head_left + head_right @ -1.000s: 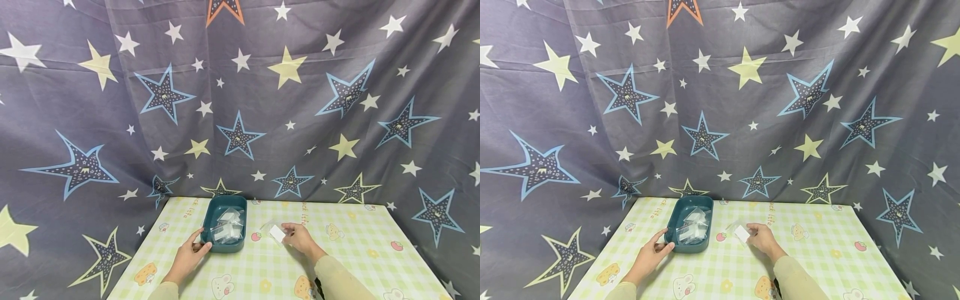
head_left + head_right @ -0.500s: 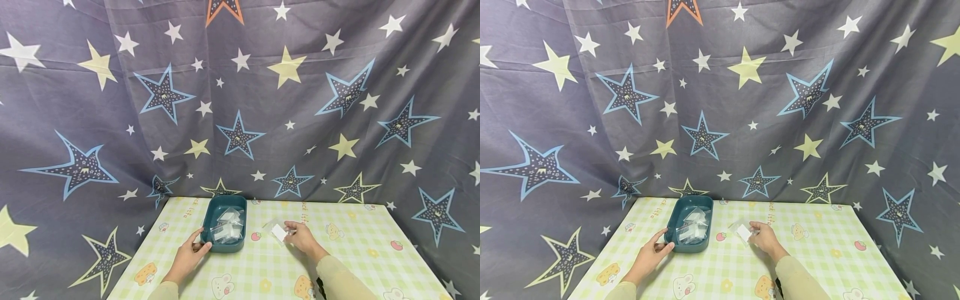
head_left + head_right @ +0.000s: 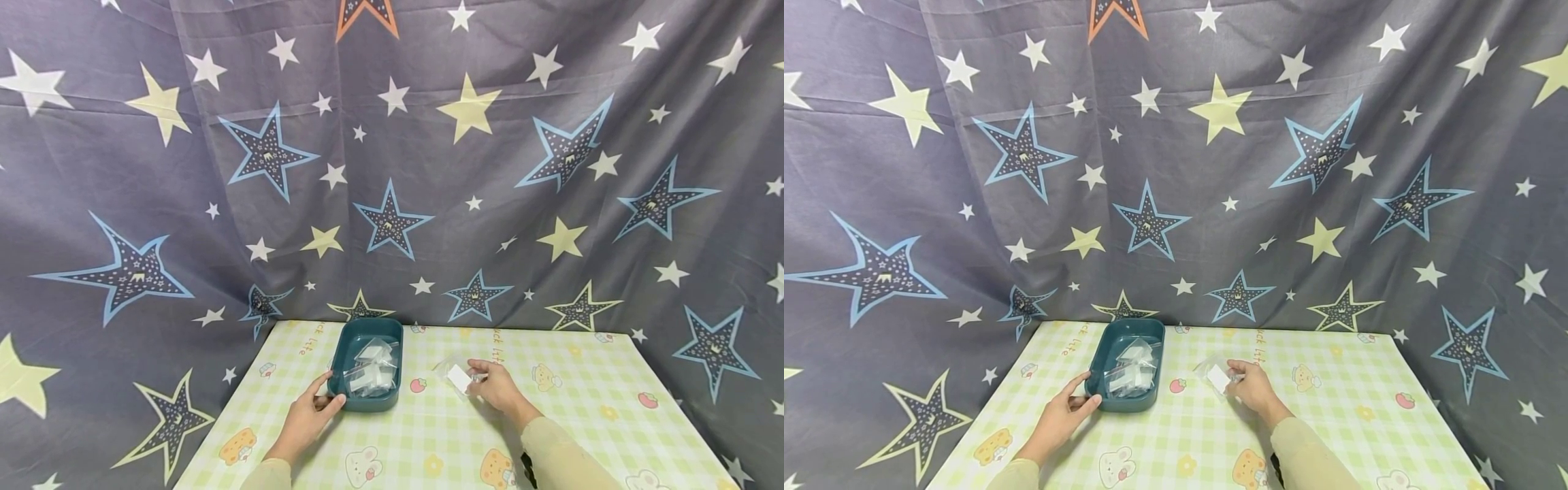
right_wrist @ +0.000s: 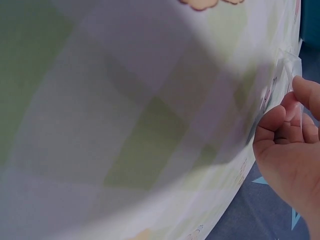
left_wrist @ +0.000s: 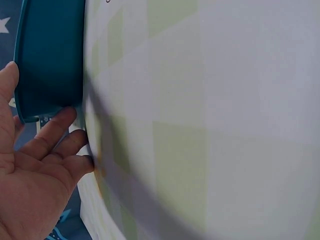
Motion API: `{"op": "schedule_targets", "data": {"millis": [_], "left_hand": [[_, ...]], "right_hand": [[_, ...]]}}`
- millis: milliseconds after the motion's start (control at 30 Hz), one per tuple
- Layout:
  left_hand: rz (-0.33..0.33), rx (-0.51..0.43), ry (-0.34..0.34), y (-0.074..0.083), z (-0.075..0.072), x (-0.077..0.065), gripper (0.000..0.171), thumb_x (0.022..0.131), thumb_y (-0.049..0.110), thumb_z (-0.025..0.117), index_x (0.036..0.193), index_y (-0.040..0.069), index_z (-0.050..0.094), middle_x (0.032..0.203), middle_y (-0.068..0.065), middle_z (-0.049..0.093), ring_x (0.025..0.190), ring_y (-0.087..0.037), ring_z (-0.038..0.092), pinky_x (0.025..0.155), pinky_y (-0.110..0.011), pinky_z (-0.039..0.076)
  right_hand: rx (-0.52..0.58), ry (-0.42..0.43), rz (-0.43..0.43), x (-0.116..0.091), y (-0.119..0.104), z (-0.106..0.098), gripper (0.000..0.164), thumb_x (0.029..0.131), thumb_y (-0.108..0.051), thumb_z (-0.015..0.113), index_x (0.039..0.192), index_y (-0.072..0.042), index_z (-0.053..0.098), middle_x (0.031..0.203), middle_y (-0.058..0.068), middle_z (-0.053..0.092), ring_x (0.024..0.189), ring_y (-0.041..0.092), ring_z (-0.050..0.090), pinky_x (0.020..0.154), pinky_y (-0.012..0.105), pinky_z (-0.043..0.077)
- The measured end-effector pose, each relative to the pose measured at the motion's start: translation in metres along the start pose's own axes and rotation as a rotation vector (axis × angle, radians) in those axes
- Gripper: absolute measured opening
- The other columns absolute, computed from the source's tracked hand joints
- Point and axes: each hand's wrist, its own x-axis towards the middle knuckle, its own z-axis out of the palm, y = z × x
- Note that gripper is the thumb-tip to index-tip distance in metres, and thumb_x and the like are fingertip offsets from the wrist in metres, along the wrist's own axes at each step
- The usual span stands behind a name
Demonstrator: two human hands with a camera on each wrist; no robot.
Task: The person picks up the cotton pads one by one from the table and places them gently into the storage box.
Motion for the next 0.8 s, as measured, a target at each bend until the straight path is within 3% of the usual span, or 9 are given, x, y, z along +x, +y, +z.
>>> {"op": "schedule_targets", "data": {"millis": [800], "left_hand": [[-0.017,0.008,-0.003,-0.0029,0.0012,0.001,0.074,0.1,0.045,0.076,0.163,0.021,0.047,0.116,-0.013,0.081,0.111,-0.03,0.077,0.095,-0.053,0.06]], "right_hand": [[0.006,0.012,-0.008,-0.0015,0.0049,-0.0025,0.065,0.08,0.006,0.079,0.143,0.003,0.065,0.126,0.018,0.075,0.09,0.019,0.069,0.072,0.026,0.054]]}}
